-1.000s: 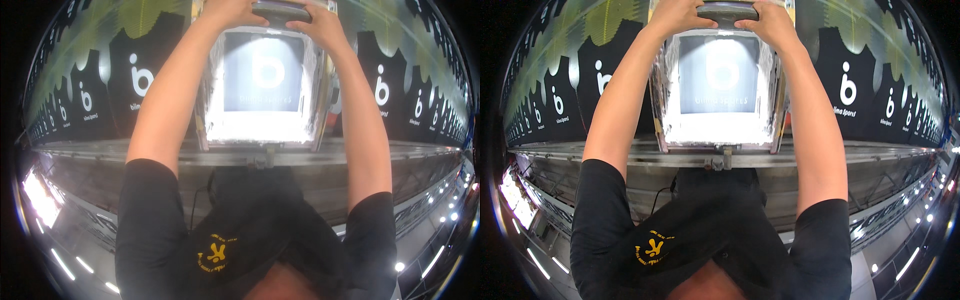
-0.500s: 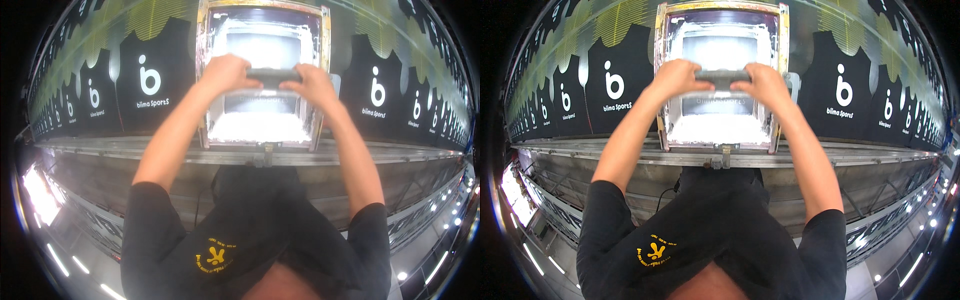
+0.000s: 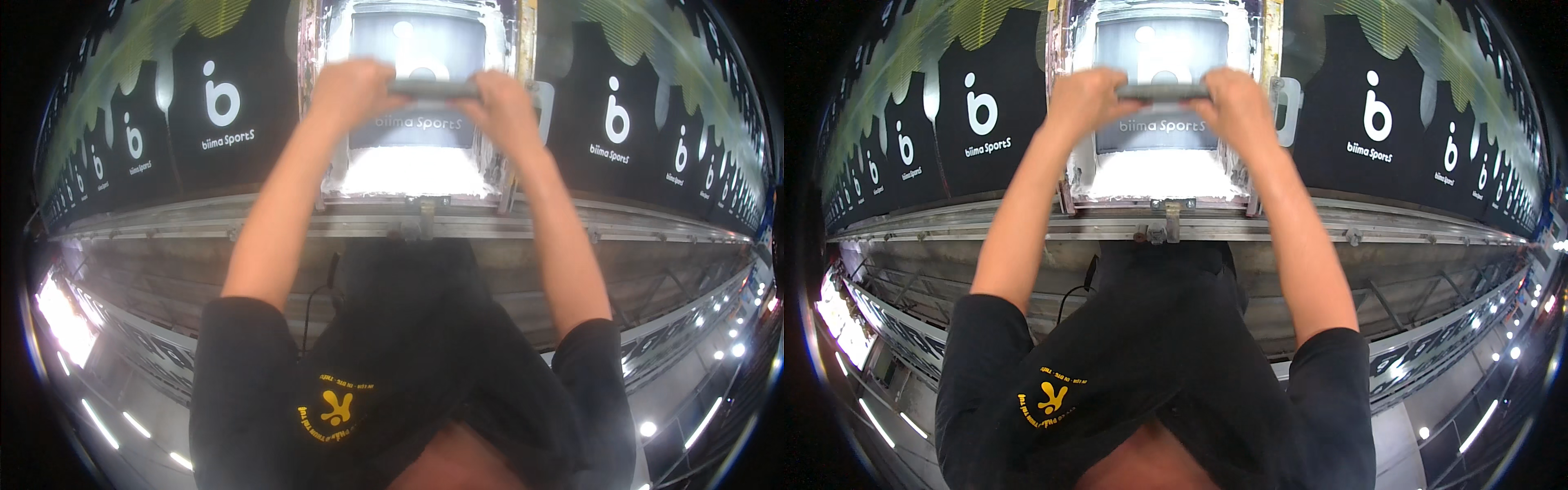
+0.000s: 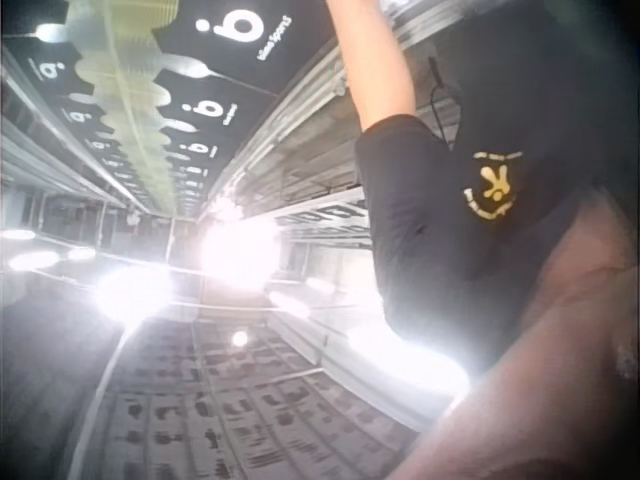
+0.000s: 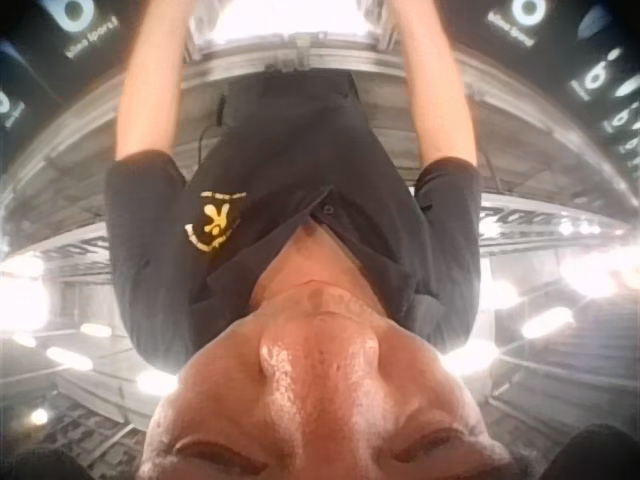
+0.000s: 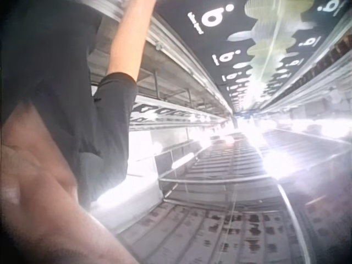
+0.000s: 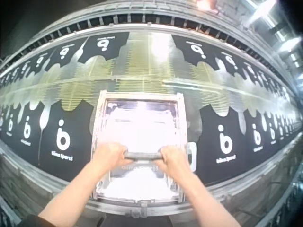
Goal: The person uses a squeegee to spread ink across a screen printing frame mounted above a row of black t-shirts. They repeatedly pull the squeegee downward to transfer the design onto the shirts, then lift and reposition the frame for the next print.
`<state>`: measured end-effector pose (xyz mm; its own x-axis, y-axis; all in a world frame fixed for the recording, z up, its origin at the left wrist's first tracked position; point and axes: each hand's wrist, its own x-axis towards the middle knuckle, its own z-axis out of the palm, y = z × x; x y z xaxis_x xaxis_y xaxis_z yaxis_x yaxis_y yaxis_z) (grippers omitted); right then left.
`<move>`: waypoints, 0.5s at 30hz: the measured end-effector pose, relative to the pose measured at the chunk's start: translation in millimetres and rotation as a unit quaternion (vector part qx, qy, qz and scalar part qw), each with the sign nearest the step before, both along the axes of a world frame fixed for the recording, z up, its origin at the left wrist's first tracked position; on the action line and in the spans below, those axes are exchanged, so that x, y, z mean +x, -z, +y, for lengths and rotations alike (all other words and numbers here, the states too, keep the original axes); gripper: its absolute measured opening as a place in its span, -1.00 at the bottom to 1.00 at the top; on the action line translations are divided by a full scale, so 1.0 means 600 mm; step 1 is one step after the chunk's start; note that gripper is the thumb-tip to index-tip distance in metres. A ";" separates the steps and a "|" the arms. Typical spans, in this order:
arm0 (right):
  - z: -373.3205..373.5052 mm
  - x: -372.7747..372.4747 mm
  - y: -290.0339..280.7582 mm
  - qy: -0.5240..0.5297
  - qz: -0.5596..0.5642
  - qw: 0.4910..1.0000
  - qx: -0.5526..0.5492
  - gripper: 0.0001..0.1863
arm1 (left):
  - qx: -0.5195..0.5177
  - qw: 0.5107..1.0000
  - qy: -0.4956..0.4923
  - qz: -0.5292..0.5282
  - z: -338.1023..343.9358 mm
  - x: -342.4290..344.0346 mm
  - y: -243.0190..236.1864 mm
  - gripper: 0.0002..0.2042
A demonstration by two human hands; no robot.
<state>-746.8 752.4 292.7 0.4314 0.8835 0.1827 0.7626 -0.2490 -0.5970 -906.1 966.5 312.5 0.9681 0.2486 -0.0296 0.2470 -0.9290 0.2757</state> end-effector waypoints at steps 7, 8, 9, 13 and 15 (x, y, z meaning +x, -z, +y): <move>-0.092 -0.087 -0.029 -0.006 0.054 0.998 -0.042 -0.53 | -0.054 0.996 0.000 0.069 -0.094 -0.092 -0.040 -0.46; -0.094 -0.081 -0.048 0.004 0.060 0.996 -0.073 -0.50 | -0.056 0.994 -0.009 0.095 -0.096 -0.077 -0.050 -0.45; -0.095 -0.077 -0.050 0.018 0.072 0.991 -0.110 -0.50 | -0.059 0.992 -0.006 0.114 -0.096 -0.065 -0.044 -0.46; -0.108 -0.070 -0.030 0.046 0.177 0.954 -0.237 -0.50 | -0.143 0.965 0.026 0.220 -0.103 -0.040 -0.024 -0.42; -0.098 -0.057 -0.014 0.033 0.233 0.939 -0.251 -0.51 | -0.194 0.937 0.044 0.286 -0.078 -0.024 0.001 -0.38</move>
<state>-781.2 693.4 301.3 0.4176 0.7762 -0.4723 0.4204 -0.6259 -0.6569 -920.4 919.7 312.2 0.7823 0.0320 -0.6221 0.3854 -0.8094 0.4431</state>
